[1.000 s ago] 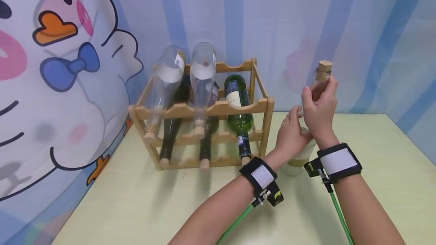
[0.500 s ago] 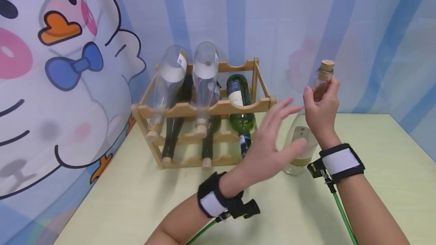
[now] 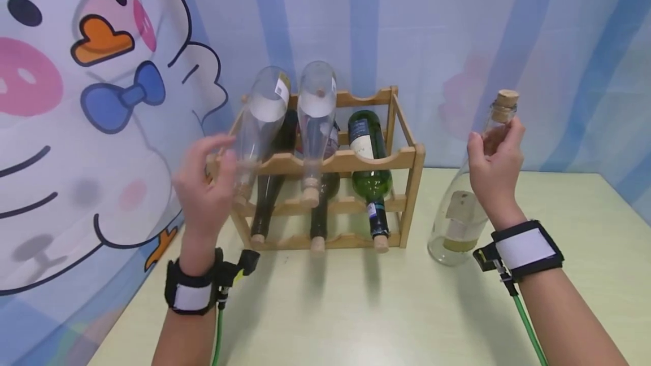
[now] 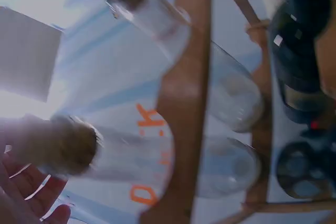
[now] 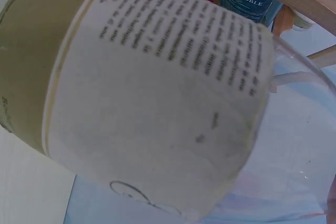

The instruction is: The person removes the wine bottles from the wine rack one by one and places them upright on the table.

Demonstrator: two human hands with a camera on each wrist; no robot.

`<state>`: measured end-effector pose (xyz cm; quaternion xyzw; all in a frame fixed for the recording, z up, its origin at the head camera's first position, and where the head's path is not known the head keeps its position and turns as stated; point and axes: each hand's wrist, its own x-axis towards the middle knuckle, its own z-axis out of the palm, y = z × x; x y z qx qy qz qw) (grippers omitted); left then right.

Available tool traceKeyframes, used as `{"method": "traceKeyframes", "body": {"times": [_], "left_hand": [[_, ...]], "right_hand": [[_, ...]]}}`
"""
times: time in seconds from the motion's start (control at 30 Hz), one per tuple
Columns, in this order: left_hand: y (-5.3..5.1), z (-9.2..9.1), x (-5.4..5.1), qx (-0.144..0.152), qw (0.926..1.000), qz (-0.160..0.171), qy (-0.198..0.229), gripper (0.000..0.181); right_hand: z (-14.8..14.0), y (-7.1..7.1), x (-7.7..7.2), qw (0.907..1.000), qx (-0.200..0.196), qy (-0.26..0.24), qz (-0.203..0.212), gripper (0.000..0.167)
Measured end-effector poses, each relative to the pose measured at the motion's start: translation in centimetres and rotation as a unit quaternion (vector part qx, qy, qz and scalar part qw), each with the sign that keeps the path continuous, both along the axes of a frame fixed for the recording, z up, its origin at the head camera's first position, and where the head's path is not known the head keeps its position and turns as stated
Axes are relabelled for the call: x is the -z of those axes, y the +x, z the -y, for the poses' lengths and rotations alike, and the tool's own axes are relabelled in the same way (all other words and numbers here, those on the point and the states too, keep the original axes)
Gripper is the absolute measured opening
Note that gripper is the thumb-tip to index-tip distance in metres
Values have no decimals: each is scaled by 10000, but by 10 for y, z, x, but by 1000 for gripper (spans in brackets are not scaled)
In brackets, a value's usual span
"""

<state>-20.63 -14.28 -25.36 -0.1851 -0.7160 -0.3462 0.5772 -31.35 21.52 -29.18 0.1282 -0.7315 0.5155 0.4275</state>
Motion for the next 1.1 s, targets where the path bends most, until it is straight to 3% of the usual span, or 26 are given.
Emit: {"method": "traceKeyframes", "body": {"times": [0.13, 0.23, 0.37, 0.57, 0.67, 0.73, 0.83, 0.93, 1.03, 1.1], "left_hand": [[-30, 27, 18, -499, 9947, 877, 211, 20], [-48, 38, 34, -789, 9901, 1149, 150, 20], [-62, 45, 47, -1074, 9909, 808, -83, 21], [-69, 47, 49, -1215, 9918, 315, -230, 22], [-70, 49, 50, -1259, 9915, 238, -244, 22], [-70, 49, 51, -1260, 9915, 223, -234, 22], [-70, 49, 53, -1249, 9917, 230, -218, 23], [-70, 48, 54, -1236, 9919, 215, -185, 22], [-70, 47, 55, -1203, 9924, 180, -168, 22], [-70, 45, 56, -1167, 9929, 173, -173, 21]], "right_hand": [[-1, 0, -2, 9999, 39, -25, -90, 36], [-1, 1, -3, 9999, 64, -9, -109, 36], [-2, 2, -2, 10000, -20, -3, -95, 35], [-4, 2, -3, 9991, -413, 96, 6, 36], [-2, 6, -7, 9991, -283, 97, 294, 45], [0, 11, -12, 9998, -21, 45, 202, 53], [4, 21, -23, 9978, 421, -101, -510, 61], [21, 33, -36, 9850, 500, -350, -1616, 59], [50, 44, -43, 9658, 21, -162, -2587, 59], [69, 48, -41, 9519, -483, 433, -2994, 61]]}}
